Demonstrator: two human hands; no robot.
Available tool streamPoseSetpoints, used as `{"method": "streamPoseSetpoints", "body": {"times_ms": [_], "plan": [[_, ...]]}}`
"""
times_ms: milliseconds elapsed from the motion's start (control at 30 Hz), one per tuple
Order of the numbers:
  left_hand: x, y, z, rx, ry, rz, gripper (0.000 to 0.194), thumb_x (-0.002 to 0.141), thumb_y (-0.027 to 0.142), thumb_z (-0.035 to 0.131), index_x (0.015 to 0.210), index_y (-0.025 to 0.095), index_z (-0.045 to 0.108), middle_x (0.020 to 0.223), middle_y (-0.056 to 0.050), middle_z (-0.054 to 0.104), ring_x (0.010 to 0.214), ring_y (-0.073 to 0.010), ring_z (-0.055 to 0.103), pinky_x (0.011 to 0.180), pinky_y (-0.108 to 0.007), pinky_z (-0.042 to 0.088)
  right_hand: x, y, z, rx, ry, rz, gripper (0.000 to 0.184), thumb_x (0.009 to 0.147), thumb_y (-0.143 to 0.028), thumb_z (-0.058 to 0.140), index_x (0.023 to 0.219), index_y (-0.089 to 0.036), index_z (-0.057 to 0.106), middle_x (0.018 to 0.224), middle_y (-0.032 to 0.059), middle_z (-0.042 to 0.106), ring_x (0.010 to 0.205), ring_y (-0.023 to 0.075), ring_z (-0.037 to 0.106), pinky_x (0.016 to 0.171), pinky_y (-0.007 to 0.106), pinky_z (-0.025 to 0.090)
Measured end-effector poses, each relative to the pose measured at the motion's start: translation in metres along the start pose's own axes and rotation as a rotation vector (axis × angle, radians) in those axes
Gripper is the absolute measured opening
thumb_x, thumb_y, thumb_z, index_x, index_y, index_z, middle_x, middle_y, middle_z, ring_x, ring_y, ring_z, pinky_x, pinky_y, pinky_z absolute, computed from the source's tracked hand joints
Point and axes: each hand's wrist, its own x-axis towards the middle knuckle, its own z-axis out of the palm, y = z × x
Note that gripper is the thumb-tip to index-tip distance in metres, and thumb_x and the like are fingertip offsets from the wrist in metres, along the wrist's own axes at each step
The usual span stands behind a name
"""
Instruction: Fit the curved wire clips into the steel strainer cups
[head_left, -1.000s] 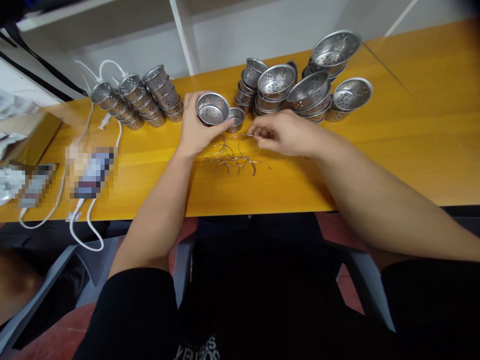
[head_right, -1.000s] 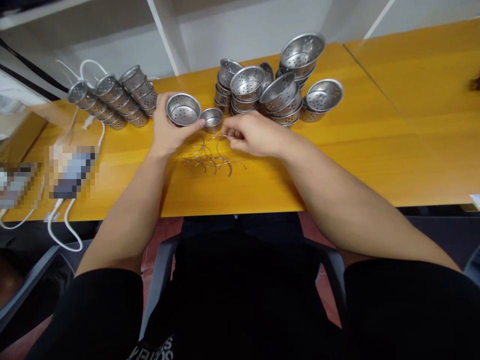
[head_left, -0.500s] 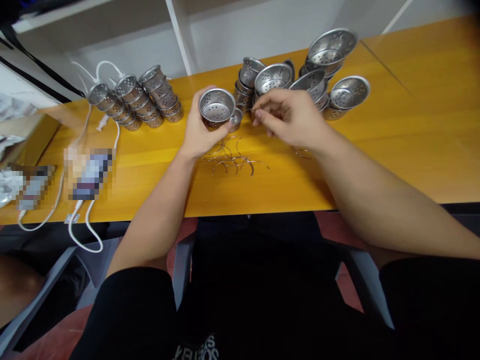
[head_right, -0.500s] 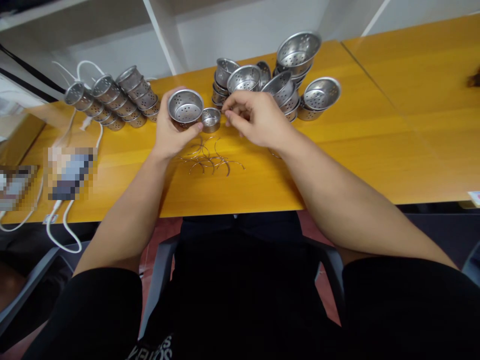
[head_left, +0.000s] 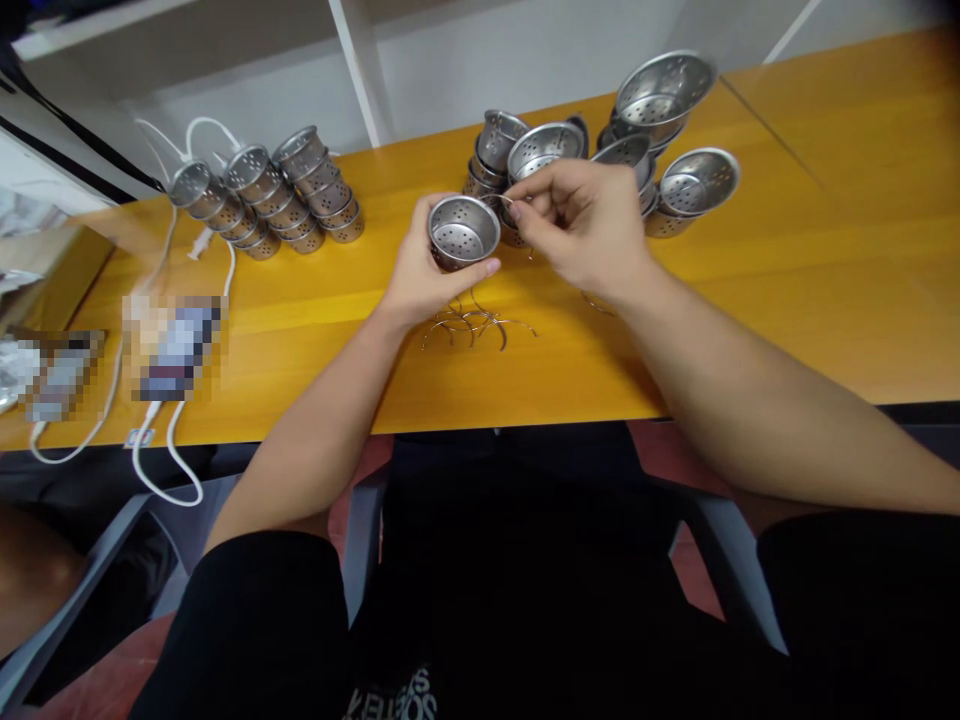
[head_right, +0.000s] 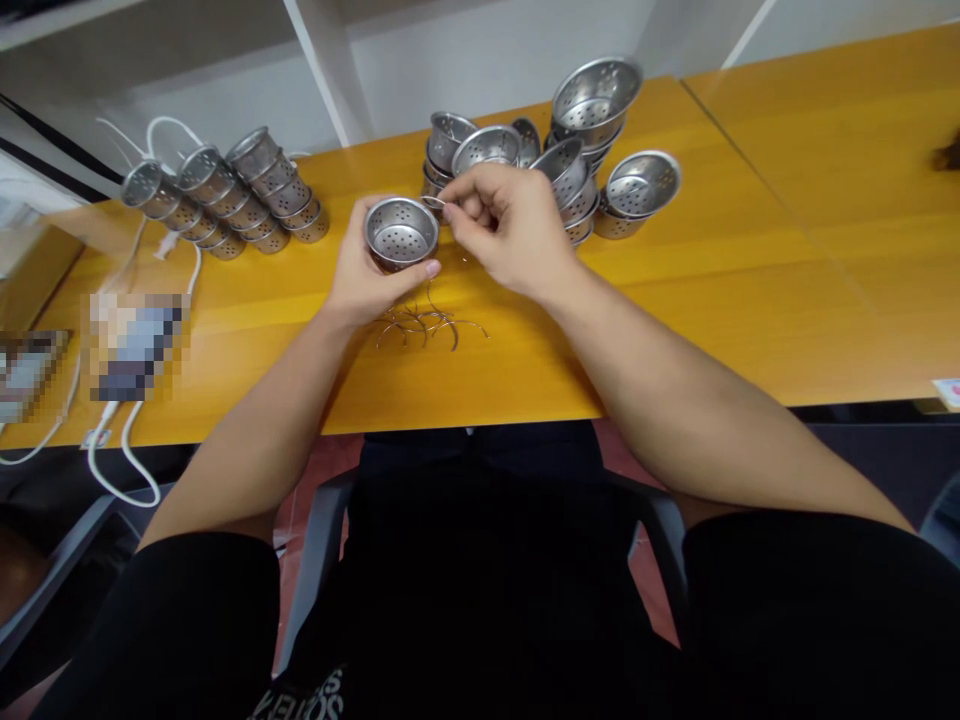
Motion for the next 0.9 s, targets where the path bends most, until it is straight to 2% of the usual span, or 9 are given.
{"method": "streamPoseSetpoints", "body": {"times_ms": [67,167,267,400,567,633,700,800,900], "plan": [[-0.002,0.003,0.006,-0.005,-0.03,-0.01,0.092,0.097,0.059,0.111,0.165,0.036,0.055,0.167,-0.01,0.073,0.167,-0.0388,0.076,0.148,-0.06,0.065,0.0,0.0,0.002,-0.018,-0.01,0.005,0.053,0.119,-0.073,0.068,0.141,-0.029,0.087,0.116,0.0153,0.086,0.102,0.0396,0.075,0.101,0.062,0.067],[-0.003,0.007,0.011,-0.008,-0.053,-0.024,0.101,0.09,0.06,0.117,0.167,0.037,0.055,0.169,-0.01,0.072,0.171,-0.0422,0.074,0.148,-0.064,0.064,0.0,-0.001,0.002,-0.073,-0.024,0.023,0.057,0.117,-0.084,0.065,0.142,-0.039,0.089,0.113,0.0112,0.088,0.113,0.0449,0.076,0.1,0.065,0.067],[-0.003,0.011,0.012,0.009,-0.056,-0.042,0.108,0.084,0.065,0.122,0.165,0.037,0.056,0.167,-0.007,0.071,0.173,-0.0436,0.073,0.149,-0.065,0.063,0.0,-0.002,0.003,-0.082,-0.005,0.045,0.048,0.116,-0.076,0.069,0.137,-0.039,0.09,0.112,0.0101,0.088,0.112,0.043,0.077,0.103,0.063,0.068],[-0.006,0.02,0.012,0.003,-0.058,-0.052,0.103,0.086,0.063,0.121,0.163,0.038,0.057,0.164,-0.006,0.074,0.169,-0.0417,0.076,0.147,-0.062,0.067,0.0,-0.003,0.008,-0.078,0.012,0.04,0.04,0.116,-0.06,0.069,0.134,-0.033,0.092,0.115,0.0114,0.088,0.107,0.0392,0.08,0.106,0.059,0.069],[-0.01,0.03,0.01,0.038,-0.038,-0.039,0.088,0.094,0.055,0.116,0.157,0.035,0.058,0.155,-0.008,0.08,0.161,-0.0413,0.081,0.143,-0.064,0.07,-0.001,-0.005,0.014,-0.056,0.041,0.055,0.055,0.113,-0.076,0.073,0.149,-0.036,0.088,0.117,0.0105,0.089,0.115,0.0431,0.081,0.105,0.063,0.07],[-0.01,0.029,0.009,0.032,-0.039,-0.038,0.081,0.098,0.058,0.112,0.154,0.034,0.06,0.151,-0.008,0.081,0.156,-0.0404,0.083,0.14,-0.064,0.071,-0.002,-0.008,0.012,-0.006,0.004,0.051,0.056,0.111,-0.085,0.072,0.142,-0.04,0.088,0.119,0.0099,0.091,0.117,0.0439,0.08,0.103,0.064,0.07],[-0.009,0.024,0.007,-0.01,-0.058,-0.036,0.072,0.102,0.061,0.107,0.152,0.033,0.062,0.148,-0.007,0.082,0.15,-0.0387,0.086,0.137,-0.062,0.073,-0.003,-0.012,0.005,0.077,-0.06,0.022,0.059,0.109,-0.092,0.073,0.129,-0.039,0.088,0.123,0.0117,0.091,0.114,0.0439,0.079,0.1,0.065,0.07],[-0.008,0.018,0.004,-0.087,-0.11,-0.046,0.063,0.107,0.065,0.1,0.15,0.033,0.067,0.147,-0.007,0.082,0.147,-0.0368,0.087,0.135,-0.06,0.073,-0.004,-0.016,-0.006,0.185,-0.184,-0.014,0.065,0.098,-0.099,0.085,0.116,-0.036,0.081,0.118,0.0129,0.088,0.106,0.0403,0.077,0.099,0.064,0.067],[-0.009,0.017,0.003,-0.128,-0.16,-0.049,0.074,0.102,0.064,0.105,0.158,0.034,0.066,0.155,-0.007,0.08,0.155,-0.0381,0.083,0.139,-0.059,0.071,-0.003,-0.015,-0.01,0.241,-0.217,-0.019,0.073,0.088,-0.102,0.095,0.105,-0.035,0.071,0.106,0.01,0.082,0.102,0.0369,0.073,0.101,0.061,0.065]]}}
